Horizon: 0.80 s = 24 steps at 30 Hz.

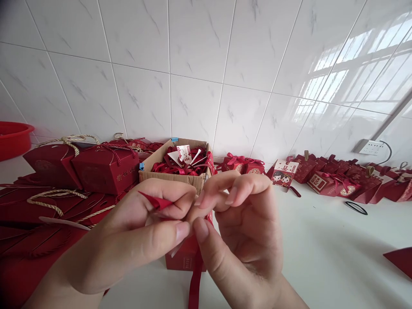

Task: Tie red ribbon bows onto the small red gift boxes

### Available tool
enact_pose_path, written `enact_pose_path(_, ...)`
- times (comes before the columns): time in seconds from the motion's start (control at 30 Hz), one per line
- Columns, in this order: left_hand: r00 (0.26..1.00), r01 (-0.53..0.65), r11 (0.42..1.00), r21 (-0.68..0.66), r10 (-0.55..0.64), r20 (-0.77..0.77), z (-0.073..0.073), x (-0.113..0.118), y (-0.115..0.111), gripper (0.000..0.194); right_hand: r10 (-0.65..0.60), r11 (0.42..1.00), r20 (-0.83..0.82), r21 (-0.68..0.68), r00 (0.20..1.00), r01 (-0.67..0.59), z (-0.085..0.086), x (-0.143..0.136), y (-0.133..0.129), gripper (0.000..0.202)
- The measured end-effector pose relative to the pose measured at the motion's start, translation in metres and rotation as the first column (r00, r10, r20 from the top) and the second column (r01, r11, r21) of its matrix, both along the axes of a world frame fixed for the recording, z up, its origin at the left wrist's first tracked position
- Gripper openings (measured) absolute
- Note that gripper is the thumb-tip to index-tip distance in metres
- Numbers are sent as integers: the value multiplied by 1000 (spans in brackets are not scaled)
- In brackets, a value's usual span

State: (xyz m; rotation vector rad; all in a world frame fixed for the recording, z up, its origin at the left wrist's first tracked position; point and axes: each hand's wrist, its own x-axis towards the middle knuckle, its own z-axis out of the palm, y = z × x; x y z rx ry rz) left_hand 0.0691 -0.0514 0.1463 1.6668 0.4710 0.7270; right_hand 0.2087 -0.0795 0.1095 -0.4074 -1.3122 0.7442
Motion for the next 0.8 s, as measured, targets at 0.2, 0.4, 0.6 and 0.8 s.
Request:
enact_pose_path(0.2, 1000, 4, 1000, 10, -4, 4, 0, 0, 0, 32, -3, 1000, 1, 5, 1000, 3, 0, 0, 0, 31)
enact_pose_path(0.4, 1000, -2, 1000, 7, 2, 0, 0, 0, 0, 31, -7, 998, 36, 57, 999, 5, -1, 2, 2, 32)
enact_pose_path(0.6, 1000, 10, 1000, 7, -10, 2, 3, 1, 1, 30, 4, 998, 44, 59, 999, -7, -1, 2, 2, 32)
enact_pose_path(0.8, 1000, -5, 1000, 15, 5, -6, 1, 1, 3, 32, 18, 997, 60, 68, 998, -22, -2, 4, 3, 33)
